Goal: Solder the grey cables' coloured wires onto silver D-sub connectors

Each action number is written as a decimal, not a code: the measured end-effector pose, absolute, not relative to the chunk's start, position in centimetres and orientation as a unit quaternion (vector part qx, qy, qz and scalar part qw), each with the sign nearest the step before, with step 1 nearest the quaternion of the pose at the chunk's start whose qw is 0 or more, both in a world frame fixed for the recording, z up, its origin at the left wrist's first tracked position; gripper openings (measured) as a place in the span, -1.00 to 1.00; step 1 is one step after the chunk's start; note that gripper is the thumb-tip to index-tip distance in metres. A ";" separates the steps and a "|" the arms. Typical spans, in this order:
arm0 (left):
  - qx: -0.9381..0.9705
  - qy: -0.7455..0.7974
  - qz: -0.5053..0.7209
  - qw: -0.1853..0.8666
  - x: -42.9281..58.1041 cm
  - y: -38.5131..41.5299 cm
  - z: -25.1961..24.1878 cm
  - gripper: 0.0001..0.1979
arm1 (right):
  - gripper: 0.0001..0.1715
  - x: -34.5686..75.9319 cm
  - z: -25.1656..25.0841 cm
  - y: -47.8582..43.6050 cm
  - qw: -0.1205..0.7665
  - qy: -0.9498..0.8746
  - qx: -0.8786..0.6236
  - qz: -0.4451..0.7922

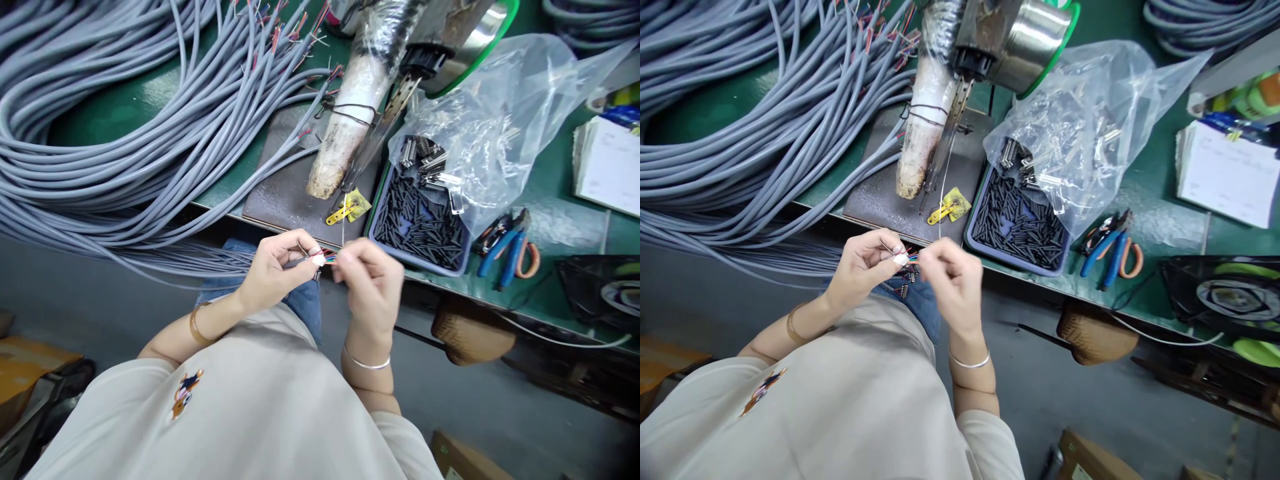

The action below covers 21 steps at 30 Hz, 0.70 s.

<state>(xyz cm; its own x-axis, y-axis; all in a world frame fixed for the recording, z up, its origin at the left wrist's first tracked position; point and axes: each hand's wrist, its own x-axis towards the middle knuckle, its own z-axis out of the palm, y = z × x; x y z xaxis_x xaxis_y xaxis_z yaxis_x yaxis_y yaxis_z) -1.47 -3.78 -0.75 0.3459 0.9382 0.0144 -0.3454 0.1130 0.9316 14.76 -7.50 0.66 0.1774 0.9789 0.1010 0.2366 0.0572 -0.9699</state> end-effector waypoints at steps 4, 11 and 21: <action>0.398 0.351 0.474 0.703 -1.7 -3.3 -1.0 -0.78 | -0.70 15.7 1.0 -7.3 0.681 -0.464 -0.525 0.214; 0.385 0.359 0.469 0.709 -1.7 -3.1 -1.4 -0.79 | -0.76 14.9 2.7 -9.2 0.558 -0.554 -0.553 0.275; 0.782 0.138 0.339 0.505 -3.2 -2.6 2.0 -0.84 | -0.83 22.2 5.7 -8.5 0.152 -0.718 -0.678 -0.043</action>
<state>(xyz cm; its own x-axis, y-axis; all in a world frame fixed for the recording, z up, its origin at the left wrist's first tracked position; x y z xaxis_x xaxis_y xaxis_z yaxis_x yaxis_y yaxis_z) -3.22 -2.64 1.98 0.7316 0.5580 0.3917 -0.1271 -0.4528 0.8825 22.21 -8.47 5.73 -0.0356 0.9602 0.2771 0.9864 0.0783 -0.1446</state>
